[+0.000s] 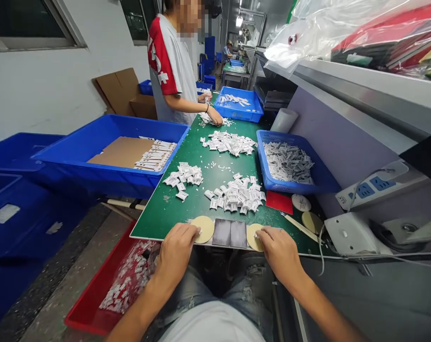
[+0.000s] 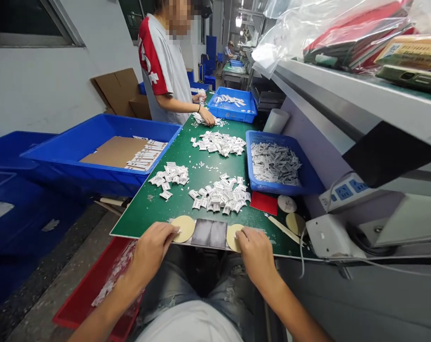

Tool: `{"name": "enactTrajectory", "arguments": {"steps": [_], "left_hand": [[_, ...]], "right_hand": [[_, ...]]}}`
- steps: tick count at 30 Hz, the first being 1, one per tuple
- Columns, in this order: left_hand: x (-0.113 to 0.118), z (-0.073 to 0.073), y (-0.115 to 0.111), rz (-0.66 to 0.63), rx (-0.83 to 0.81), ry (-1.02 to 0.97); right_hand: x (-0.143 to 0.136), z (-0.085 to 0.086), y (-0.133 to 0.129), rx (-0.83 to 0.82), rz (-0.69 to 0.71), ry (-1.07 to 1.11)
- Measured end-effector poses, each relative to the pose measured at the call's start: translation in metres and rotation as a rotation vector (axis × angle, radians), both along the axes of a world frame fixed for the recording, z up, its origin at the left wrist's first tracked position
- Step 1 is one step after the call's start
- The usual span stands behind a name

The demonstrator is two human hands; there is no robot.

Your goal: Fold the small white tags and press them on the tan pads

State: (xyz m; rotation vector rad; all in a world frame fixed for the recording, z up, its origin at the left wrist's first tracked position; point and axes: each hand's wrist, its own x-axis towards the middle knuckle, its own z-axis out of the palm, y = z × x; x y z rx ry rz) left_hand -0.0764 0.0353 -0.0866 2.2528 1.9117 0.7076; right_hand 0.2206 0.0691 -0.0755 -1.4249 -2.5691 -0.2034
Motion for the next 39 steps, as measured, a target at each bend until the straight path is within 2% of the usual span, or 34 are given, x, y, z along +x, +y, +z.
{"name": "enactTrajectory", "arguments": {"steps": [2,7,12,16,21,24,26,29,31,34,36,39], "left_hand": [[0.001,0.0,0.004,0.02,0.018,0.005],[-0.003,0.002,-0.002,-0.091,-0.012,-0.001],[-0.004,0.002,-0.005,-0.045,0.034,0.0],[-0.003,0.003,-0.004,-0.086,-0.002,-0.026],[0.001,0.005,0.003,-0.029,0.008,-0.005],[-0.006,0.007,-0.019,-0.109,-0.136,-0.071],[-0.014,0.01,-0.041,-0.189,-0.295,-0.177],[-0.017,0.015,-0.055,-0.179,-0.388,-0.419],[-0.01,0.018,-0.043,-0.076,-0.342,-0.604],[0.007,0.017,-0.007,0.078,-0.232,-0.825],[0.014,0.011,0.012,0.101,-0.16,-0.764],[0.009,-0.002,0.015,0.063,-0.051,-0.42]], "right_hand": [[-0.001,0.0,-0.003,-0.012,-0.032,-0.008],[-0.001,-0.004,-0.016,0.065,-0.023,0.077],[0.002,-0.005,-0.014,0.047,-0.029,0.073],[0.004,-0.008,-0.012,0.104,0.058,0.124],[0.003,-0.009,-0.011,0.063,0.02,0.097],[0.011,-0.008,-0.032,0.042,0.057,0.175],[0.019,-0.006,-0.048,-0.056,0.074,0.297],[0.021,0.0,-0.054,-0.175,0.023,0.572],[0.013,0.005,-0.042,-0.226,-0.055,0.755],[-0.003,0.004,-0.018,-0.295,-0.155,0.886],[-0.009,-0.002,-0.007,-0.276,-0.122,0.804],[-0.005,-0.01,-0.008,-0.139,0.003,0.546]]}}
